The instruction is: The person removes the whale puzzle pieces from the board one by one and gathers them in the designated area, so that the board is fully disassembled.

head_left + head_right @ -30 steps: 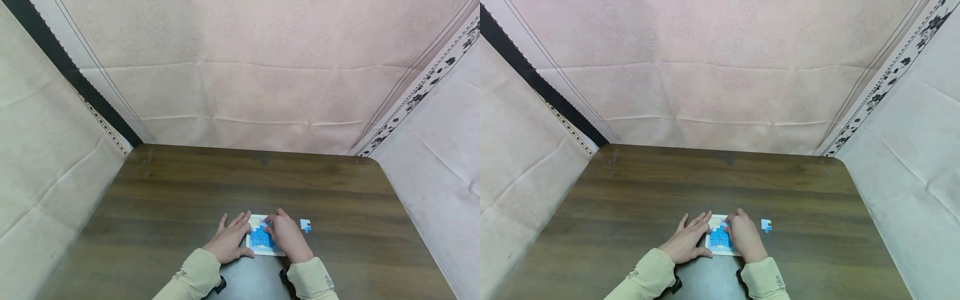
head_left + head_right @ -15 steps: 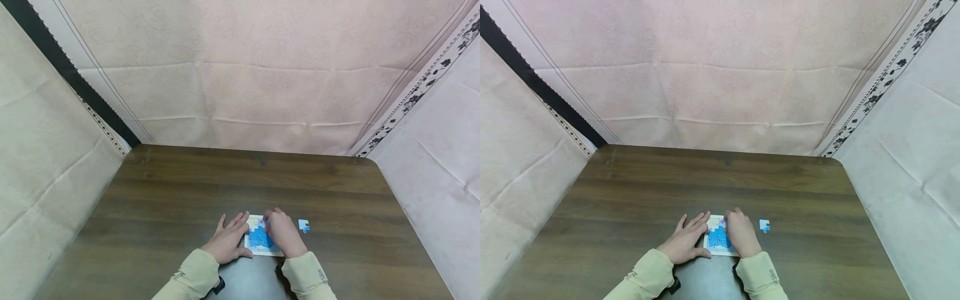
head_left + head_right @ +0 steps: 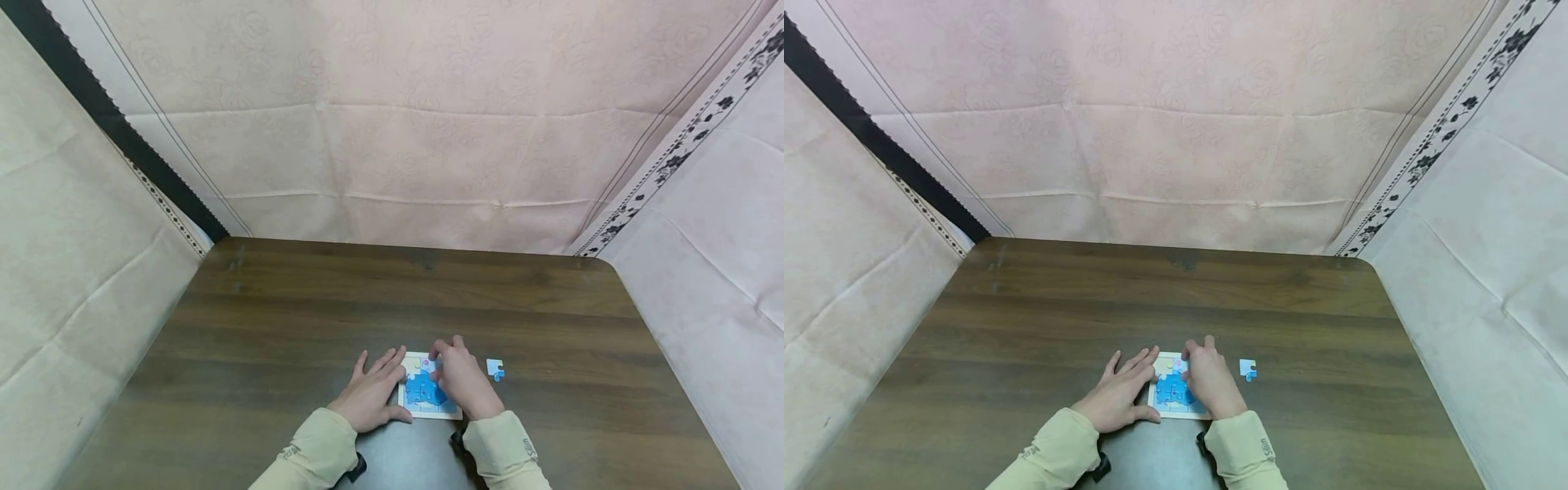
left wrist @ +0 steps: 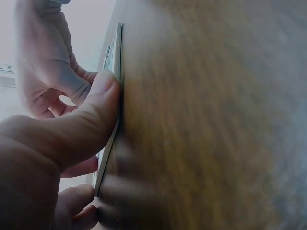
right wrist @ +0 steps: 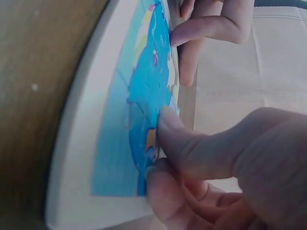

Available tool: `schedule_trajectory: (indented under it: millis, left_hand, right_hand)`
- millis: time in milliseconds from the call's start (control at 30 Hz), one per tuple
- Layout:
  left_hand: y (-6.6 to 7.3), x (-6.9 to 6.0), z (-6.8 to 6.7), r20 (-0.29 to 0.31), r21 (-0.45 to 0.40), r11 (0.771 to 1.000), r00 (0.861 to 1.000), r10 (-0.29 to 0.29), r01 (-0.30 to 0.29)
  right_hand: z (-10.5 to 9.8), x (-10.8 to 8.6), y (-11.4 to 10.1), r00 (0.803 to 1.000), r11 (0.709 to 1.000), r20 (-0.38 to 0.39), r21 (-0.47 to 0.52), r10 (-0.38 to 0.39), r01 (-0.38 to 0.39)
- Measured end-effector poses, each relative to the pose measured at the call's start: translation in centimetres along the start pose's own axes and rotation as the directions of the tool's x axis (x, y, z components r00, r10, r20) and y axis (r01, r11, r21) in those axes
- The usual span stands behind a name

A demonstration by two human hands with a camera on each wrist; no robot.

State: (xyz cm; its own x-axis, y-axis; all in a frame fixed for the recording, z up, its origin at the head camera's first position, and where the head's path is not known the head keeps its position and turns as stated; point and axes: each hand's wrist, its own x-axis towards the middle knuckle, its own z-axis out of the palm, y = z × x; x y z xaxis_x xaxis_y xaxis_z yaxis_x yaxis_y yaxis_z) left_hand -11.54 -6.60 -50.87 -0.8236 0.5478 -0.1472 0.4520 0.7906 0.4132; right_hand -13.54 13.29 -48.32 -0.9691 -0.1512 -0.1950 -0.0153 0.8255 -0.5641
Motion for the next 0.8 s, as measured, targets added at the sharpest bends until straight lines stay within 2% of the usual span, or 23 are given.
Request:
schedule_trajectory:
  millis: [800]
  left_hand:
    - [0.0,-0.19,0.13,-0.027,-0.002,1.0,1.0,0.015,-0.015]
  right_hand:
    - [0.61,-0.19,0.28,0.998,0.996,-0.059,0.083,0.032,-0.027]
